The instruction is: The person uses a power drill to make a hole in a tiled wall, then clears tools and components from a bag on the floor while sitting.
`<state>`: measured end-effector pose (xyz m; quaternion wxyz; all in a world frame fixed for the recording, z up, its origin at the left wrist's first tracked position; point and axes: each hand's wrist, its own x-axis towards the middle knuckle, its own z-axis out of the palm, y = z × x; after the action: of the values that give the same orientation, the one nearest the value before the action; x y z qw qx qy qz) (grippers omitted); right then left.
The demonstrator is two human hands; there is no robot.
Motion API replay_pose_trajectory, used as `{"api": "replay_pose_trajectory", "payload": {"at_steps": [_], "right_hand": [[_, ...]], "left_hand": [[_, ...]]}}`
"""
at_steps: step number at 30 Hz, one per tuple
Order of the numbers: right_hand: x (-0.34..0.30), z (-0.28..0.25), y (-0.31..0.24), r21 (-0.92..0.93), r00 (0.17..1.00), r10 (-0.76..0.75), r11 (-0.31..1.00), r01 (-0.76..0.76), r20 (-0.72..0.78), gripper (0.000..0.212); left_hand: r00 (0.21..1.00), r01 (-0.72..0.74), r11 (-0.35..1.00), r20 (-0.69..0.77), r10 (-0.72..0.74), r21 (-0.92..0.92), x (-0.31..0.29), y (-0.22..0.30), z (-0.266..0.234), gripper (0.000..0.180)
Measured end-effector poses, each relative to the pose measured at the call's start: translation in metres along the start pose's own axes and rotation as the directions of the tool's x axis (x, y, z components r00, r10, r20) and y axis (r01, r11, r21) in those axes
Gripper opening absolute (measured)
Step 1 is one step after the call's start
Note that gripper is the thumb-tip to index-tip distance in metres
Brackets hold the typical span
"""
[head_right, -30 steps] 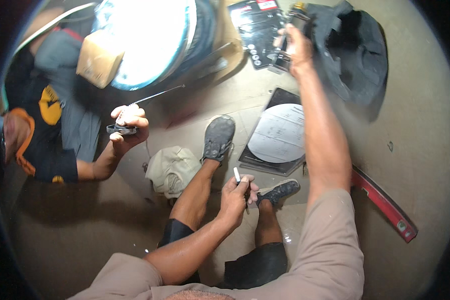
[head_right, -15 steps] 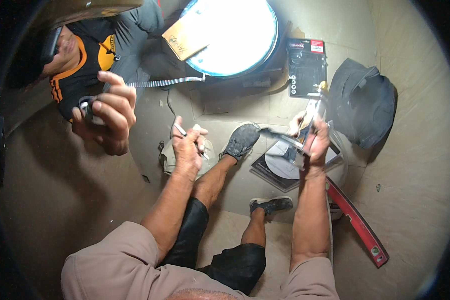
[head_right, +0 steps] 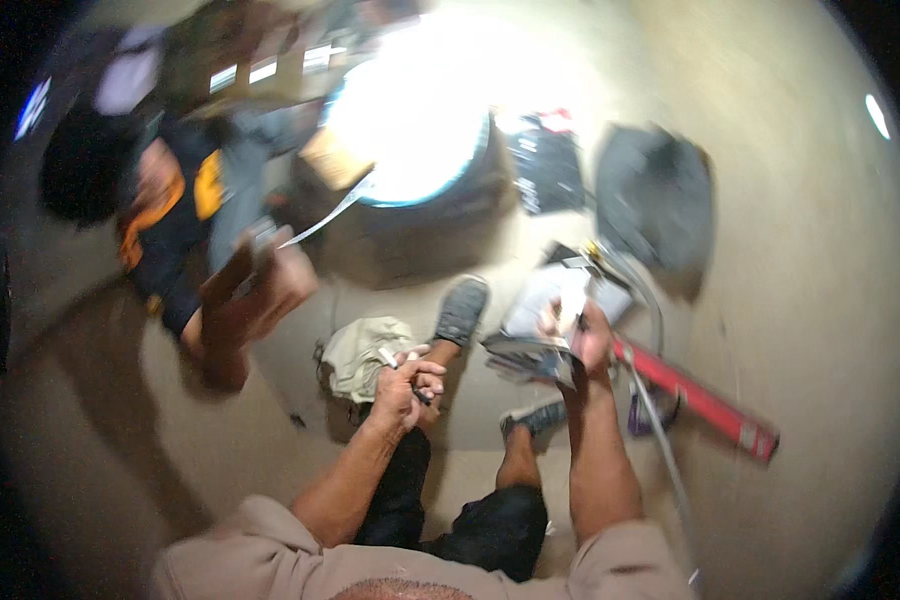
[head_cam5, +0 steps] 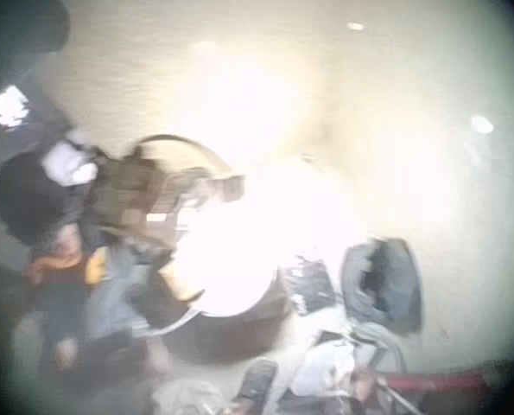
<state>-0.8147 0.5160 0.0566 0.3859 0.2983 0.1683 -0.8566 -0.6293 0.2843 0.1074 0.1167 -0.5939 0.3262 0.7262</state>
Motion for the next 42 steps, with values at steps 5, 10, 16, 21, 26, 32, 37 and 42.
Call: {"api": "replay_pose_trajectory", "payload": {"at_steps": [5,10,16,21,26,32,37,42], "right_hand": [[-0.037,-0.012,-0.038,-0.085,0.949,-0.206,0.978,0.191,-0.240,0.040],[-0.089,-0.046,-0.042,-0.060,0.904,-0.328,0.944,0.325,-0.273,0.044],[-0.155,-0.126,0.038,-0.022,0.714,-0.249,0.950,0.311,-0.655,0.043],[-0.189,-0.170,0.101,0.340,0.742,-0.007,0.886,0.316,-0.670,0.032],[-0.233,-0.182,0.112,0.356,0.821,0.009,0.904,0.237,-0.570,0.032],[-0.276,-0.182,0.078,0.167,0.845,-0.146,0.950,0.265,-0.514,0.037],[-0.313,-0.171,0.041,0.036,0.831,-0.182,0.971,0.236,-0.525,0.040],[-0.320,-0.137,0.014,-0.238,0.806,-0.324,0.943,0.233,-0.495,0.037]], "left_hand": [[0.993,-0.001,0.979,0.118,-0.024,0.204,0.026,-0.024,0.032,0.026],[0.983,-0.107,0.850,0.184,0.012,0.516,0.120,-0.024,0.150,0.027],[0.951,-0.301,0.550,0.204,0.232,0.779,0.264,-0.058,0.360,0.095],[0.948,-0.258,0.462,0.131,0.290,0.848,0.342,-0.098,0.403,0.050],[0.940,-0.329,0.782,0.107,0.324,0.530,0.338,-0.090,0.411,0.019],[0.593,-0.805,0.404,0.607,0.529,0.435,0.221,-0.032,0.385,0.009],[0.862,-0.506,0.764,0.280,0.423,0.402,0.042,-0.028,0.259,0.013],[0.904,-0.425,0.877,0.153,0.399,0.225,-0.044,-0.021,0.133,0.028]]}}
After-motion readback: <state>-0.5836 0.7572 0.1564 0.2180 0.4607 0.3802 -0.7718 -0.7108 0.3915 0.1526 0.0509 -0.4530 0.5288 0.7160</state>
